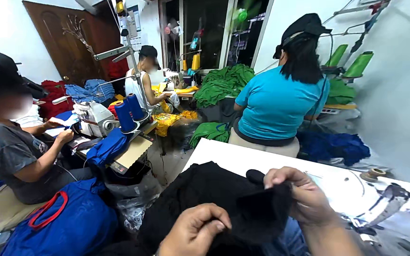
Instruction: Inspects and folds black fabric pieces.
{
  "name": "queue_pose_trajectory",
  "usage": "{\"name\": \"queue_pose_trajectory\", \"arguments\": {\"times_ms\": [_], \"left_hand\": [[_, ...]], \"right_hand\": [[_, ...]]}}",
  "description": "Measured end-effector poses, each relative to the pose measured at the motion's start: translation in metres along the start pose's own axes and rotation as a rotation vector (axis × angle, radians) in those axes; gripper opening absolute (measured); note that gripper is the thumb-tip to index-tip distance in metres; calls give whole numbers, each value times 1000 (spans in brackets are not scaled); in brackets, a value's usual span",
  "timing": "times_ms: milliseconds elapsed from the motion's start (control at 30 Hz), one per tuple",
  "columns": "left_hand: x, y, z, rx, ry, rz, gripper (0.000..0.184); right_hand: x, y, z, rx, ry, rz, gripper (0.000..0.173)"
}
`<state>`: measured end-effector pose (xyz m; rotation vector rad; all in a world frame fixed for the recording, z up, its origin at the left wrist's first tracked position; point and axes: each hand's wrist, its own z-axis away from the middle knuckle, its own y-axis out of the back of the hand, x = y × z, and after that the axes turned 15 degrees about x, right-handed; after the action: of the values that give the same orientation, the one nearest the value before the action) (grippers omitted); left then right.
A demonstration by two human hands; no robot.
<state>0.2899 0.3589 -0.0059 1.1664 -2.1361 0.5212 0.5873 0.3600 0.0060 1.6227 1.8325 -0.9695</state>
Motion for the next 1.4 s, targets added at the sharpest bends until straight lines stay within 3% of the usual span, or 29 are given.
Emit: {"name": "queue_pose_trajectory", "arguments": {"times_ms": [200, 600, 833, 933, 1067, 1133, 1267, 1400], "left_hand": [[-36, -33, -9, 147, 25, -234, 17], [-50, -41, -5, 333, 135, -195, 16], [-49, -36, -6, 289, 180, -287, 14], [-56, -35, -3, 328, 222, -369, 15], [-62, -31, -3, 525, 364, -364, 19], [-66, -29, -4, 592, 392, -339, 19], [-69, -31, -2, 614, 392, -333, 20], [-71, -34, -1, 645, 334, -334, 18]], "right_hand": [[33, -23, 16, -258, -133, -143, 19], [44, -35, 25, -75, -306, -39, 7], [43, -38, 25, -62, -375, -1, 19], [37, -45, 23, 76, -305, 237, 20], [13, -40, 27, 312, -73, 483, 15], [-1, -37, 40, 281, 86, 558, 12], [1, -45, 70, 57, 355, 746, 14], [15, -56, 75, 47, 547, 1102, 20]]}}
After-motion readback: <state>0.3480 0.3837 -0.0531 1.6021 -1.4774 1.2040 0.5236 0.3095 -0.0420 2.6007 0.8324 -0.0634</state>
